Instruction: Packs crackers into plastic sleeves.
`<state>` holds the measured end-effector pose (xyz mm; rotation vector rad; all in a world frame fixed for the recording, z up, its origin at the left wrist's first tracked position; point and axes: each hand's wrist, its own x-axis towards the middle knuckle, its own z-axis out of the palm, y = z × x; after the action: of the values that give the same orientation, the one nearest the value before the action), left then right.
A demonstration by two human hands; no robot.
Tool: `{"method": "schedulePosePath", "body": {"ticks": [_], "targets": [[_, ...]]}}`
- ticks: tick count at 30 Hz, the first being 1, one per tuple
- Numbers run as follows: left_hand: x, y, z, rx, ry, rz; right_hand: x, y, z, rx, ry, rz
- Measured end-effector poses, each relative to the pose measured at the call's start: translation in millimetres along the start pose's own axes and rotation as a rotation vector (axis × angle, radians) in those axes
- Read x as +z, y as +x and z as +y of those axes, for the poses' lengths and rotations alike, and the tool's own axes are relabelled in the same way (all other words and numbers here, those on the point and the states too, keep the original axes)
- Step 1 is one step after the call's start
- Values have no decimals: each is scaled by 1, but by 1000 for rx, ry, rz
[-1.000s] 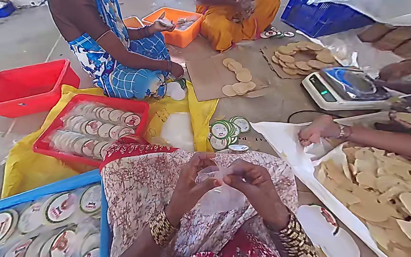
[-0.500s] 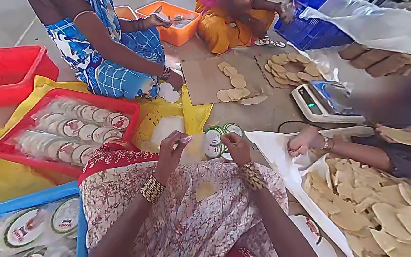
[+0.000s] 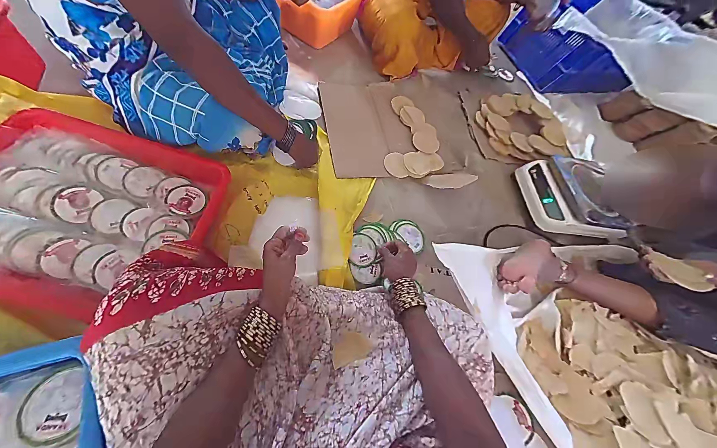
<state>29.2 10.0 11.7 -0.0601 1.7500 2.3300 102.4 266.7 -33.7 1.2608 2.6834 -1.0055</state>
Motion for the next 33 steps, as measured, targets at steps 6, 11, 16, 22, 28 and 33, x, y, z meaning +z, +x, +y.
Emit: {"method": "schedulePosePath", "body": {"ticks": [6,11,16,22,28,33], "targets": [[0,-1,-1,-34,-29,25,5,4,6,-136,35,35],[2,-4,-2,-57,-14,10,11,4,-12,-127,-238,-93],[1,-5,-4,-41,-15,12,11,2,0,-114,205,61],[2,-7,-3,-56,-5,5,7,-1,0,180,1153,93],[2,-10,-5,-84,-4,4,-8,26,-2,187,998,214],[3,-8,-8,-114,38,-4,-41,99,-16,118,652,370]]}}
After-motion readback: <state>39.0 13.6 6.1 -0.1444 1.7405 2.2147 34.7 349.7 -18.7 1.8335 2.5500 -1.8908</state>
